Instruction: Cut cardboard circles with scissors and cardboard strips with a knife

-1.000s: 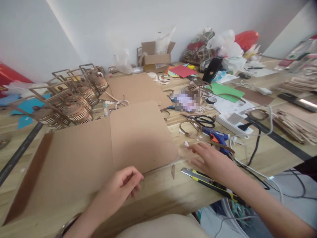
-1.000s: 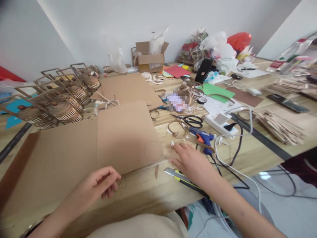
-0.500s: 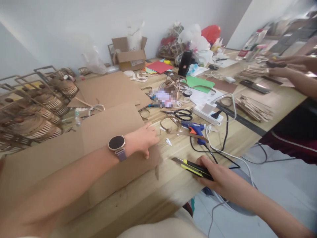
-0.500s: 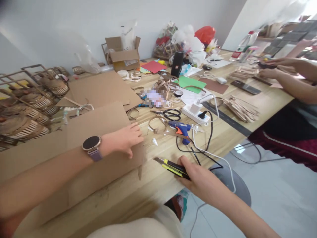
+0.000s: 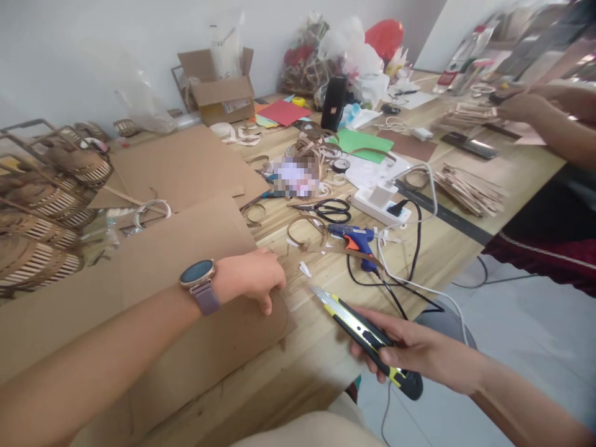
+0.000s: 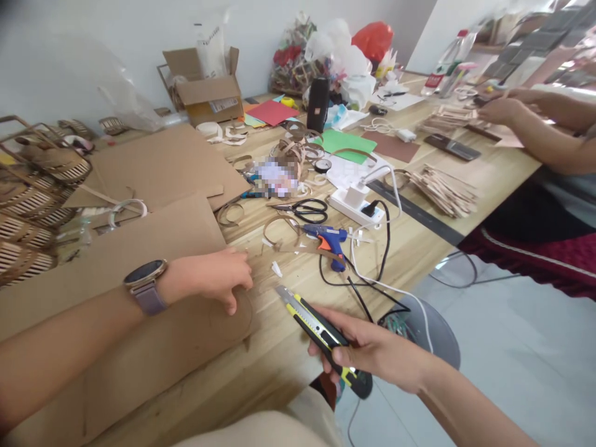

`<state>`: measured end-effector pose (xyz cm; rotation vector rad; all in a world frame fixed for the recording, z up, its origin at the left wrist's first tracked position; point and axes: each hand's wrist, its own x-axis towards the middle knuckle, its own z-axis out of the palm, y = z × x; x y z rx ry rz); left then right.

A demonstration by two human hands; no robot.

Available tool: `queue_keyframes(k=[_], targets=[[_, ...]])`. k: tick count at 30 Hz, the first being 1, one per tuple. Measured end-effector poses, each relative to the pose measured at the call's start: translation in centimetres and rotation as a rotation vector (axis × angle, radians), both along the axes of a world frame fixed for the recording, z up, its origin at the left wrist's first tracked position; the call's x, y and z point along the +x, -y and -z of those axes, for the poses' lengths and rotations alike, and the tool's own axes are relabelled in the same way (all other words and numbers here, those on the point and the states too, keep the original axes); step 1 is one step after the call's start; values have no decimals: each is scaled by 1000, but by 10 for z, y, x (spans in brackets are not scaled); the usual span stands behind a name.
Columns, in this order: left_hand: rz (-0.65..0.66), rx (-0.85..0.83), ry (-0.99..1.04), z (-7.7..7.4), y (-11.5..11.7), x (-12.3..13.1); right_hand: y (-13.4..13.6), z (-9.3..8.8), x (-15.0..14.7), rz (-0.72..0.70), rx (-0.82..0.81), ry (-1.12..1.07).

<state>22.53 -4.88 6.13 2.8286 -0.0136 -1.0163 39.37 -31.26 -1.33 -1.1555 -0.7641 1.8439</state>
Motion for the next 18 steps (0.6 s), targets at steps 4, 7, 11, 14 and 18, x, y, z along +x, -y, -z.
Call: queue_keyframes(k=[4,7,11,14,18], targets=[[-8,20,-39,-6,3,2,-4,-4,-6,83,19,213],[-12,25,-59,-5,4,3,-13,-8,-7,41,22,347],[-16,25,-59,-3,4,1,-26,-10,-5,-66,37,476],[-16,33,-45,-2,4,-2,-34,-9,-2,-140,33,428],[-5,31,-16,-3,3,-4,-46,-9,2,-179,-12,384]])
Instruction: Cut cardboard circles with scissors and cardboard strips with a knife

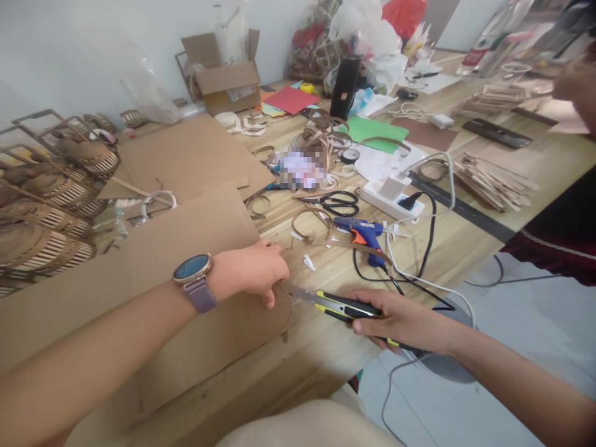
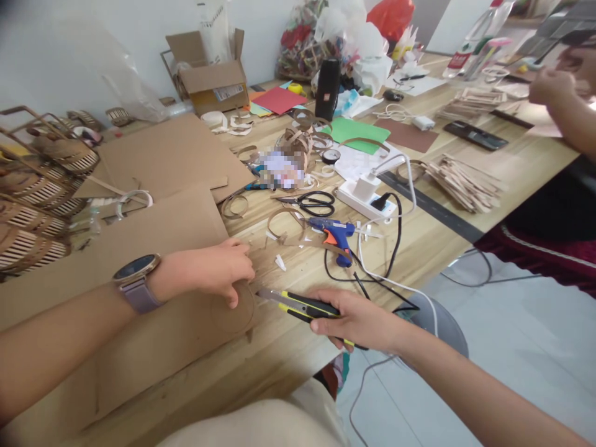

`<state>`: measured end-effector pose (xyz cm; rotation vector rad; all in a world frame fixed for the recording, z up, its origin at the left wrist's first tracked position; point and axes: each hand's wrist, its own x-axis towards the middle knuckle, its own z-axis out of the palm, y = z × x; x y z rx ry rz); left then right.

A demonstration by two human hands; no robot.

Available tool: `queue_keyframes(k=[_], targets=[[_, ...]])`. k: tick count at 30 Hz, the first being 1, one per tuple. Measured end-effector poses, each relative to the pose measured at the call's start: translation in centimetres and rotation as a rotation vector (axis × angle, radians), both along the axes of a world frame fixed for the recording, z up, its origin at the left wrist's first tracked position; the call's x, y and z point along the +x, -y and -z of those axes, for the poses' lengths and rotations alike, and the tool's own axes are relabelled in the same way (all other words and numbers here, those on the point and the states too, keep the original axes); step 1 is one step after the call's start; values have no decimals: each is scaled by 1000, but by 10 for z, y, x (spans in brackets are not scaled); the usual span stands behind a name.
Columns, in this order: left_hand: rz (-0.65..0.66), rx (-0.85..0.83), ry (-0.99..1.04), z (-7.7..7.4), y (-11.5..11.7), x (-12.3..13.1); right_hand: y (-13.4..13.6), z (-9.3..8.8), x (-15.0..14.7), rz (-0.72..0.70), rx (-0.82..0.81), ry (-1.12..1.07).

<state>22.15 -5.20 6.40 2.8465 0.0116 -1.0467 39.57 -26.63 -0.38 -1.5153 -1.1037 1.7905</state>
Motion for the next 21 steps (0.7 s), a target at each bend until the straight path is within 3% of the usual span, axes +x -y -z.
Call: queue_keyframes(k=[7,12,16,21], targets=[[4,-9,-13,-6,4,1,-16,-12,5,-56,-73,95],[58,-36,75,-3,8,5,-16,-18,13,-289,282,371],[126,53,342,24,17,-4,-9,-17,13,-412,504,583],[68,97,653,70,32,-55,4,-8,5,-436,596,860]])
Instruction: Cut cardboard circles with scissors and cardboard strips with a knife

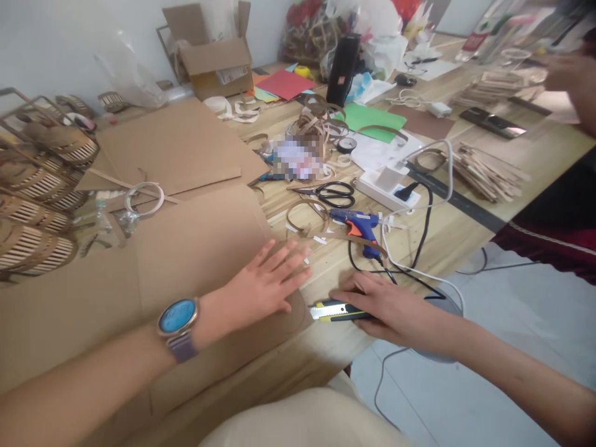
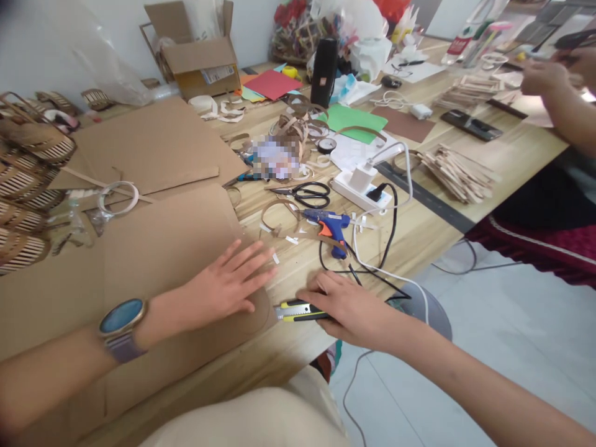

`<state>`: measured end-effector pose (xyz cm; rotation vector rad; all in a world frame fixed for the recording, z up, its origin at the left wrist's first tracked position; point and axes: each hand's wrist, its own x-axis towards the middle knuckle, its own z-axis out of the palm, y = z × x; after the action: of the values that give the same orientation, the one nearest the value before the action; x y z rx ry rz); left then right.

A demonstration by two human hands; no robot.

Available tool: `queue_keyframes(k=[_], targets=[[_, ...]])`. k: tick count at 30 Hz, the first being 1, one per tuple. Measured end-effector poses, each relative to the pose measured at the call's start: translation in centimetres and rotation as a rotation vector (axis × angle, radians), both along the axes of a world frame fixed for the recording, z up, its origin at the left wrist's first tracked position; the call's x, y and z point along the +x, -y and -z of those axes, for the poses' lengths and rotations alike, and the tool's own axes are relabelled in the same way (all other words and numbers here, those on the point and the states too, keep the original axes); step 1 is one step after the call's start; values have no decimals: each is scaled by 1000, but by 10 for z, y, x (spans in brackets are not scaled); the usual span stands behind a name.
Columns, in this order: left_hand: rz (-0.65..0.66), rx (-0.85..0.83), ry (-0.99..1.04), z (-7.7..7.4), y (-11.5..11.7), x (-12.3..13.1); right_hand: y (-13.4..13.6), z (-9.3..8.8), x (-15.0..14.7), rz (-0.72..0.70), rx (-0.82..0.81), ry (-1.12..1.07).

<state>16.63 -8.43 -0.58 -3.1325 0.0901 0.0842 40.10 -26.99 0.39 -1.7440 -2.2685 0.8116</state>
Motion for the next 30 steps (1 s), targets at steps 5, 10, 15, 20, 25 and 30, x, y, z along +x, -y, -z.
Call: queue_keyframes(k=[5,10,15,20,25,30], targets=[[38,-188,-111,17,7,-39,6,10,-1,-47,90,118],[-73,-266,-171,20,5,-31,1,13,2,-79,162,183],[-120,-253,-133,23,2,-22,-1,17,3,-80,213,231],[-132,-257,-116,26,2,-21,9,23,4,-41,203,185],[-140,-268,-120,23,3,-20,26,25,2,56,196,89],[-136,-272,-112,23,3,-20,37,21,-16,174,176,85]])
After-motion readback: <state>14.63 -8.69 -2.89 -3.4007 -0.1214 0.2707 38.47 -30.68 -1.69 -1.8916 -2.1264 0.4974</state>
